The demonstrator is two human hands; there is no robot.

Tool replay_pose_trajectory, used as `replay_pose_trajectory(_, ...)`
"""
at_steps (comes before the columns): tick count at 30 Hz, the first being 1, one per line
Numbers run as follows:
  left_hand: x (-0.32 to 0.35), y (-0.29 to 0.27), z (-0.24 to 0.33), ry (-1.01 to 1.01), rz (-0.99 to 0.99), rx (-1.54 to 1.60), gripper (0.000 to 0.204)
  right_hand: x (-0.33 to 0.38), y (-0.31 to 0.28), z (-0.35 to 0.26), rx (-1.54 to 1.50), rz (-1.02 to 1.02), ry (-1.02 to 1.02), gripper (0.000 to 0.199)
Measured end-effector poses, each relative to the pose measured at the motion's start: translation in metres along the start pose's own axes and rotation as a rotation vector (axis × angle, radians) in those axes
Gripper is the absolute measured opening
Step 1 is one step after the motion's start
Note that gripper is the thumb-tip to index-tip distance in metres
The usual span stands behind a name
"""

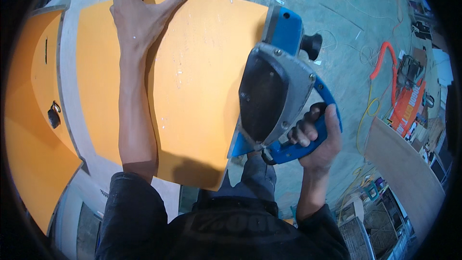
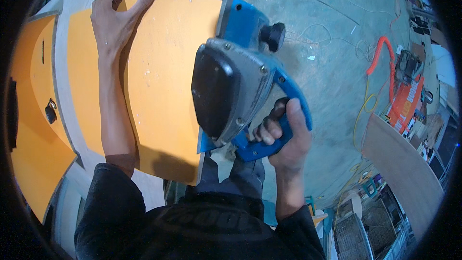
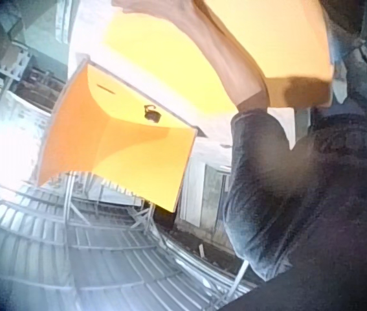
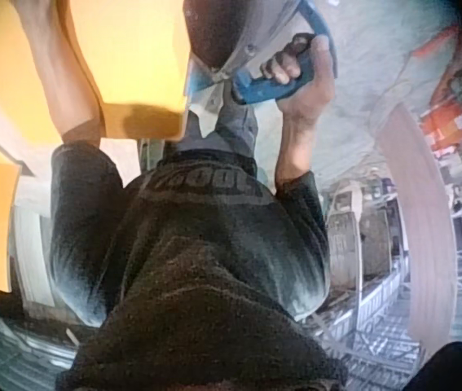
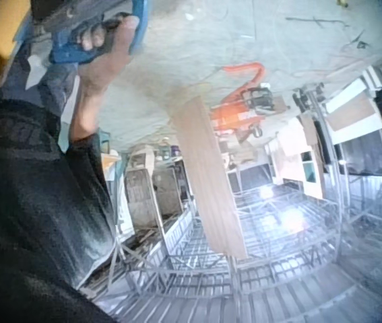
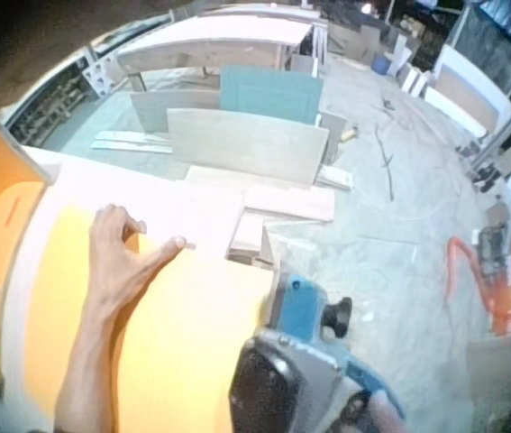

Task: The person uses a power sander to smooth the edges of several yellow boards and then positions the boards against a larger curved wooden structure.

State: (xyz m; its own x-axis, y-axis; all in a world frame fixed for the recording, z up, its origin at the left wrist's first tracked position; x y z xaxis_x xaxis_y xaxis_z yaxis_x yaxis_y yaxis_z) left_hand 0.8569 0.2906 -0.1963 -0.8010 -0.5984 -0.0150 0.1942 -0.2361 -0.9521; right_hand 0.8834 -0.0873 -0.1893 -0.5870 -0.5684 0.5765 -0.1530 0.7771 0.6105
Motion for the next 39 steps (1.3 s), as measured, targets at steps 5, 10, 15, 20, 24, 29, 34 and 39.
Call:
replay_pose_trajectory(5, -0.002, -0.007, 0.009, 0.018, 0.020, -0.014, 0.068, -0.052, 0.008, -0.048, 0.036, -0.054, -0.015, 0.036)
replay_pose_trajectory(10, -0.006, -0.006, 0.016, 0.012, 0.007, 0.013, 0.063, -0.099, 0.013, -0.085, 0.176, -0.007, -0.116, 0.037)
replay_pose_trajectory(15, -0.011, -0.007, 0.008, -0.028, 0.031, 0.137, 0.059, -0.095, -0.017, -0.083, 0.020, -0.051, -0.084, 0.035)
replay_pose_trajectory(20, -0.021, -0.003, 0.009, -0.101, 0.006, 0.113, 0.048, -0.033, -0.117, -0.031, -0.065, 0.357, -0.017, 0.036)
replay_pose_trajectory(24, -0.024, -0.002, 0.006, -0.171, 0.026, 0.134, 0.042, -0.018, -0.200, 0.036, -0.005, 0.569, 0.140, 0.032)
replay_pose_trajectory(29, -0.020, 0.009, 0.004, -0.152, 0.083, 0.260, 0.040, 0.005, -0.263, 0.102, 0.083, 0.701, 0.234, 0.025)
replay_pose_trajectory(34, -0.020, 0.006, 0.011, -0.200, 0.091, 0.225, 0.037, 0.004, -0.279, 0.126, 0.102, 0.736, 0.202, 0.024)
replay_pose_trajectory(39, -0.020, 0.012, 0.012, -0.237, 0.070, 0.217, 0.037, -0.012, -0.265, 0.128, 0.270, 0.723, 0.221, 0.024)
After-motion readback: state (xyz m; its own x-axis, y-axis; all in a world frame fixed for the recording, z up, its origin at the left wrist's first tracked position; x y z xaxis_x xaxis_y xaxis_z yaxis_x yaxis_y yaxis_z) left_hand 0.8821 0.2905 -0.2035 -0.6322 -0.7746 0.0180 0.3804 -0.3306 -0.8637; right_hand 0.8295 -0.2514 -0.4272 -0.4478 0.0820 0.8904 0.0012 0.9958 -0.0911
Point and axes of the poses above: each hand's wrist, its own x-axis away from the middle knuckle, its own y-axis out of the palm, z = x × y, the point moved 5 cm from there along -x, towards the middle knuckle, and after that the axes turned 14 degrees about -z, right-handed, at the moved point
